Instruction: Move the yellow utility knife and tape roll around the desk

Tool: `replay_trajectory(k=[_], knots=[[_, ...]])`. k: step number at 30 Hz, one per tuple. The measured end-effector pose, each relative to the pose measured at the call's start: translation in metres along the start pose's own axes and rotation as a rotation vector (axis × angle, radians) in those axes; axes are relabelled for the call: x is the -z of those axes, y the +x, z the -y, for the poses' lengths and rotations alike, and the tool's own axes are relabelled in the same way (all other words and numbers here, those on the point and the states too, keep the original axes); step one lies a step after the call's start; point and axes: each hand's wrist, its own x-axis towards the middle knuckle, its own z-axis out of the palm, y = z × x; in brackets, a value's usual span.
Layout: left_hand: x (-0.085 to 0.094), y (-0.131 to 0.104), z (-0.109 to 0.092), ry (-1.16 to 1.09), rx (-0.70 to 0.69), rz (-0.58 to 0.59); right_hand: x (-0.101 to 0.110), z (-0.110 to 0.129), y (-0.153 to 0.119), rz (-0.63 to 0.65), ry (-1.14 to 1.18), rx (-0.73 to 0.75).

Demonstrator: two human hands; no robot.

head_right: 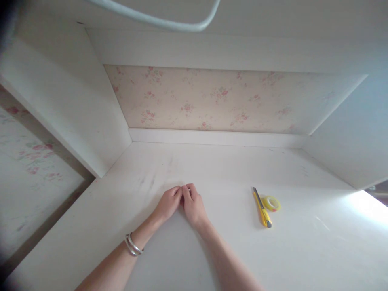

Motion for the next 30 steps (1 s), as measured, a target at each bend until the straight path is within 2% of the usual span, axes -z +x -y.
replay_trajectory(k=[30], knots=[[-0.0005, 0.0007, 0.0018, 0.001, 0.018, 0.007, 0.0009, -0.0005, 0.0003, 0.005, -0.006, -0.014]])
